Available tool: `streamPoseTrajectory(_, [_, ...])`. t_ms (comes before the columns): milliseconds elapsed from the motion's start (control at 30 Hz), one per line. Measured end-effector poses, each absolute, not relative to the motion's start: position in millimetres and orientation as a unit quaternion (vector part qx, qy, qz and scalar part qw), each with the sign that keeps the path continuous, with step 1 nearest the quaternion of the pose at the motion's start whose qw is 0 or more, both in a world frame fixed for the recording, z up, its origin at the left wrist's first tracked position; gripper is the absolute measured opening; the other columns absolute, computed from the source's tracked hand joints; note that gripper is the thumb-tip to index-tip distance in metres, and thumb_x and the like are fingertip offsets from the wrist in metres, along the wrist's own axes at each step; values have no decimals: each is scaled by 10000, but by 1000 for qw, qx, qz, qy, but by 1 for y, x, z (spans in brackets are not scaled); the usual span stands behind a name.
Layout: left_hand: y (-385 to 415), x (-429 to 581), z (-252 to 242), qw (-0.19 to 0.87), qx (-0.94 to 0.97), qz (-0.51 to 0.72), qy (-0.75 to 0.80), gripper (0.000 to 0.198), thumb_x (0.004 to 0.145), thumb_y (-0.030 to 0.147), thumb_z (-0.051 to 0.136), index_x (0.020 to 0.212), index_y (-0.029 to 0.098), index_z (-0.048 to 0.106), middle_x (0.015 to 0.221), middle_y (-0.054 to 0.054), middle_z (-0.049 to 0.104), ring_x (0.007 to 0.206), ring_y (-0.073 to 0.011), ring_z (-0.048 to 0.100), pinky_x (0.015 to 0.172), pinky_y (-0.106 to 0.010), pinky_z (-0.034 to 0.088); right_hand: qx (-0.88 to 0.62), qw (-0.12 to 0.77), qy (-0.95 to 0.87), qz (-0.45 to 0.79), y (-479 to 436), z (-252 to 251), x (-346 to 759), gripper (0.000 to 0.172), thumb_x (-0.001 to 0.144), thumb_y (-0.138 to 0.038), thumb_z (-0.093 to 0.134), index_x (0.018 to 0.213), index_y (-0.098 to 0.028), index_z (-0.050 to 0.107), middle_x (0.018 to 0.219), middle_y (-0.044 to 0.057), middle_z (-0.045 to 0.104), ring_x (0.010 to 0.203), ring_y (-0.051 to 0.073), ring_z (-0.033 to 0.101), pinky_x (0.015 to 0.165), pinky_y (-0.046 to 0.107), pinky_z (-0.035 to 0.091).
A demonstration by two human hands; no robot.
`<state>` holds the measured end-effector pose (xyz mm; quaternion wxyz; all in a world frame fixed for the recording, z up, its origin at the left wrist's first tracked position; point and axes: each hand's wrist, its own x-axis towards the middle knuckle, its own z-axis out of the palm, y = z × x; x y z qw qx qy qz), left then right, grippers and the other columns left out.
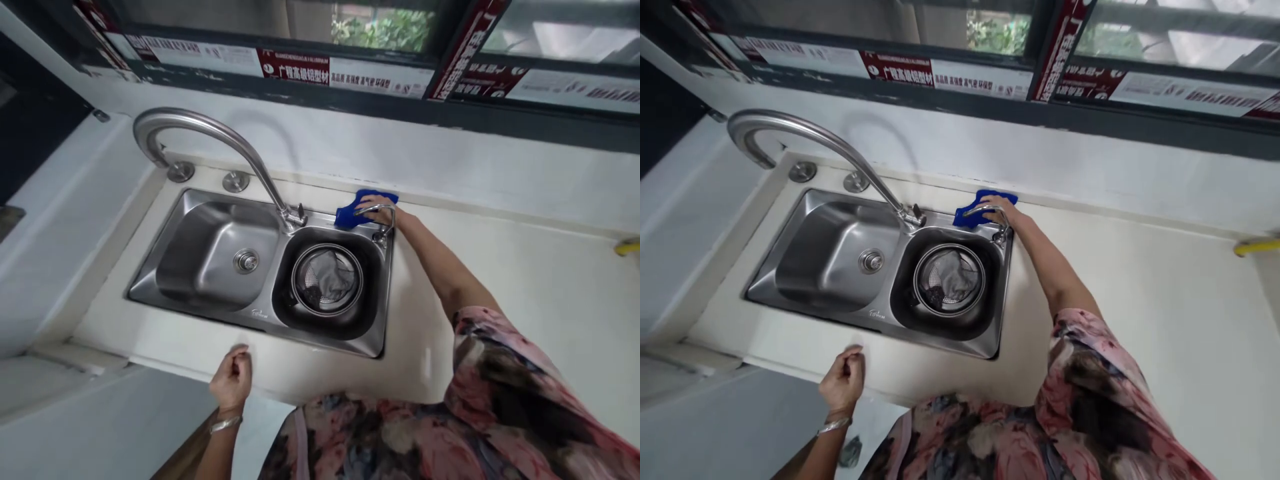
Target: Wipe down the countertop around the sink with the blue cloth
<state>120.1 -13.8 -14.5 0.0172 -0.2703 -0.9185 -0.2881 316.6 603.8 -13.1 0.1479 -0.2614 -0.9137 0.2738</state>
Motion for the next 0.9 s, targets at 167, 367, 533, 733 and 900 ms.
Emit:
streamPoseTrajectory(167, [-13, 119, -18, 32, -275, -295, -914, 317, 925, 371, 527, 926, 194, 791, 682, -1, 710, 497, -94, 522, 570, -222, 420, -378, 113, -900, 187, 604, -11, 395, 404, 944, -346, 637, 1294, -155, 699, 1407, 137, 658, 1275, 282, 589, 1155, 474, 459])
streamPoseTrajectory(367, [-8, 117, -18, 13, -270, -304, -914, 370, 914, 435, 513, 963, 195, 790, 666, -3, 681, 557, -122, 558, 601, -240, 416, -572, 141, -806, 59, 540, 2, 491, 483, 995, -377, 477, 1435, -210, 585, 1377, 209, 593, 1309, 392, 538, 1097, 645, 439])
streamPoseTrajectory(533, [-2, 117, -12, -17, -242, -292, -925, 390, 892, 451, 509, 998, 205, 792, 662, -7, 648, 613, -152, 572, 637, -261, 406, -596, 50, -800, 48, 481, 13, 471, 564, 997, -357, 449, 1538, -213, 523, 1341, 211, 588, 1173, 359, 598, 955, 514, 542])
streamPoseTrajectory(733, [4, 116, -5, -39, -216, -280, -935, 345, 866, 405, 545, 1019, 224, 796, 686, -17, 655, 629, -172, 535, 631, -270, 367, -533, -14, -841, 96, 418, 34, 441, 585, 1005, -357, 463, 1580, -250, 493, 1321, 160, 624, 1133, 292, 633, 911, 360, 528])
streamPoseTrajectory(900, [4, 130, 2, -30, -197, -320, -926, 341, 868, 372, 537, 1023, 214, 796, 682, -14, 654, 612, -159, 525, 615, -263, 363, -428, 7, -897, 109, 351, 26, 480, 531, 964, -335, 528, 1485, -275, 609, 1300, 113, 671, 1143, 259, 661, 934, 319, 539])
